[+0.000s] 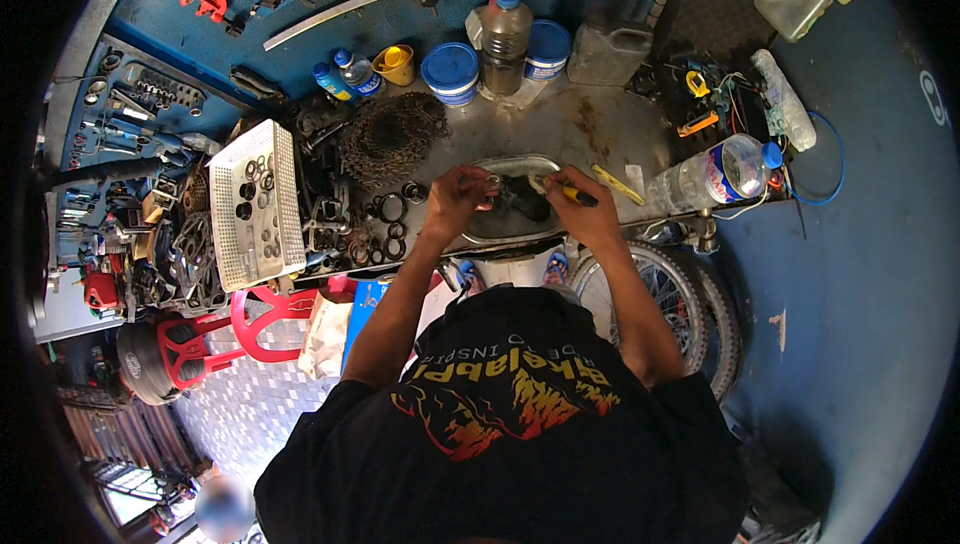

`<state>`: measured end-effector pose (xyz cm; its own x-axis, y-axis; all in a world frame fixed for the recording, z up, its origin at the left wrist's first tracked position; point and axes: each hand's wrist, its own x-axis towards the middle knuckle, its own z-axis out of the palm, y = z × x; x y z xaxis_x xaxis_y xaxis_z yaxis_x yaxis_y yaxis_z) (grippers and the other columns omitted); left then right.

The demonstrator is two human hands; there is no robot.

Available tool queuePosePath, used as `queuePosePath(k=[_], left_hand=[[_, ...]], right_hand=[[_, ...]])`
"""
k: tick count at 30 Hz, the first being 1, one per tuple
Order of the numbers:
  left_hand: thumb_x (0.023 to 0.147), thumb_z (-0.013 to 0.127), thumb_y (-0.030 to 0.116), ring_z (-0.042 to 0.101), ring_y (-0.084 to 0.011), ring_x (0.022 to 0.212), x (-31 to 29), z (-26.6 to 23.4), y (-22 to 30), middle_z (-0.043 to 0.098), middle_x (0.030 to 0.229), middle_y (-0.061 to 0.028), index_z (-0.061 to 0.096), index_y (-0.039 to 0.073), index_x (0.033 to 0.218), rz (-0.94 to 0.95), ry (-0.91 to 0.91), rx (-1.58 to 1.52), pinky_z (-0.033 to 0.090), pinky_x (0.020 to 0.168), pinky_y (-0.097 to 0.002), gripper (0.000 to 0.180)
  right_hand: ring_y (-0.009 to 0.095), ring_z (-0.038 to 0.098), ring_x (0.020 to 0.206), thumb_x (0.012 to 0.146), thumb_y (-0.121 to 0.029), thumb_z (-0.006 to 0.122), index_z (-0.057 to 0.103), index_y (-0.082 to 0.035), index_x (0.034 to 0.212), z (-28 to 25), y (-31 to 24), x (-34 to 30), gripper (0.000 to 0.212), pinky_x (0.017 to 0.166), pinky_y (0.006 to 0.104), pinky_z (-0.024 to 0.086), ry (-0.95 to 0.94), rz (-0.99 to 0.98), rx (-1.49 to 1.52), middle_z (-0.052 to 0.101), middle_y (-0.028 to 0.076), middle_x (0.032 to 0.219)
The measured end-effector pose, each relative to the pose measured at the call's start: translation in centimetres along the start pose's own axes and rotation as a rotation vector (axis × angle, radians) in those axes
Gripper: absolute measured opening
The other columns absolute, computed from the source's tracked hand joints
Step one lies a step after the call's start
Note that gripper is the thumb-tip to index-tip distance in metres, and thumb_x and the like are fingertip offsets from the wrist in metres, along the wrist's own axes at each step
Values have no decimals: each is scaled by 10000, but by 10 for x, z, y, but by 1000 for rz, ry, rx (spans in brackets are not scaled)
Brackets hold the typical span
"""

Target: The person scrubs small mechanical parts with a brush in a metal tray, rinses them, and places them into a white plastic basket. The person repeats this process for multiple parts.

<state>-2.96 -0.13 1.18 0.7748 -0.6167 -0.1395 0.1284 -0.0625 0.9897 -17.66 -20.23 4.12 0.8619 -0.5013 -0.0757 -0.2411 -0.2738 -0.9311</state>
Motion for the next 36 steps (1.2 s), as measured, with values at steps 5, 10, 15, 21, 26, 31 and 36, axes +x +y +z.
queuePosePath(k=[5,10,15,21,26,31,36], left_hand=[[928,703,11,776,-265,865,-9,12,37,768,1003,-136,708,56,1078,401,-53,534,602,708,-397,157],[900,703,70,734,-375,892,-12,13,31,733,967,-163,697,70,957,360,-98,670,581,778,-469,58],[900,730,113,746,-370,937,-15,-73,54,745,1042,-175,749,77,1020,452,80,691,591,818,-447,127],[935,698,104,776,-341,934,-29,-284,83,795,996,-142,772,99,1055,318,651,910,611,793,-418,141],[890,710,107,771,-373,972,-22,-397,46,793,1019,-186,792,80,1062,19,766,1022,593,853,-452,193],[937,714,167,765,-390,954,-9,-386,66,785,1025,-213,758,67,1158,117,832,1117,591,829,-472,246],[996,703,192,778,-337,887,-14,-256,97,795,983,-149,742,66,1234,321,765,958,596,789,-447,272]], right_hand=[[80,622,844,995,-176,738,718,-44,1120,-6,14,-16,183,788,270,528,76,-27,-45,724,46,882],[81,638,855,1001,-149,731,711,-41,1123,2,21,-28,164,770,272,524,41,-10,-72,734,40,902],[83,654,913,1015,-152,715,714,-43,1121,2,15,-32,152,806,275,529,61,52,-203,752,56,945],[99,654,922,996,-145,723,714,-40,1125,7,10,-35,166,816,278,524,36,27,-204,762,75,979],[106,660,937,986,-132,721,708,-32,1135,21,11,-30,180,822,286,527,-8,-95,-160,761,82,976],[103,660,926,982,-131,722,709,-33,1143,24,6,-25,189,812,301,536,-7,-152,-178,760,91,961],[110,678,875,987,-138,718,707,-34,1140,15,3,-27,186,798,301,540,-5,-12,-207,763,107,923]])
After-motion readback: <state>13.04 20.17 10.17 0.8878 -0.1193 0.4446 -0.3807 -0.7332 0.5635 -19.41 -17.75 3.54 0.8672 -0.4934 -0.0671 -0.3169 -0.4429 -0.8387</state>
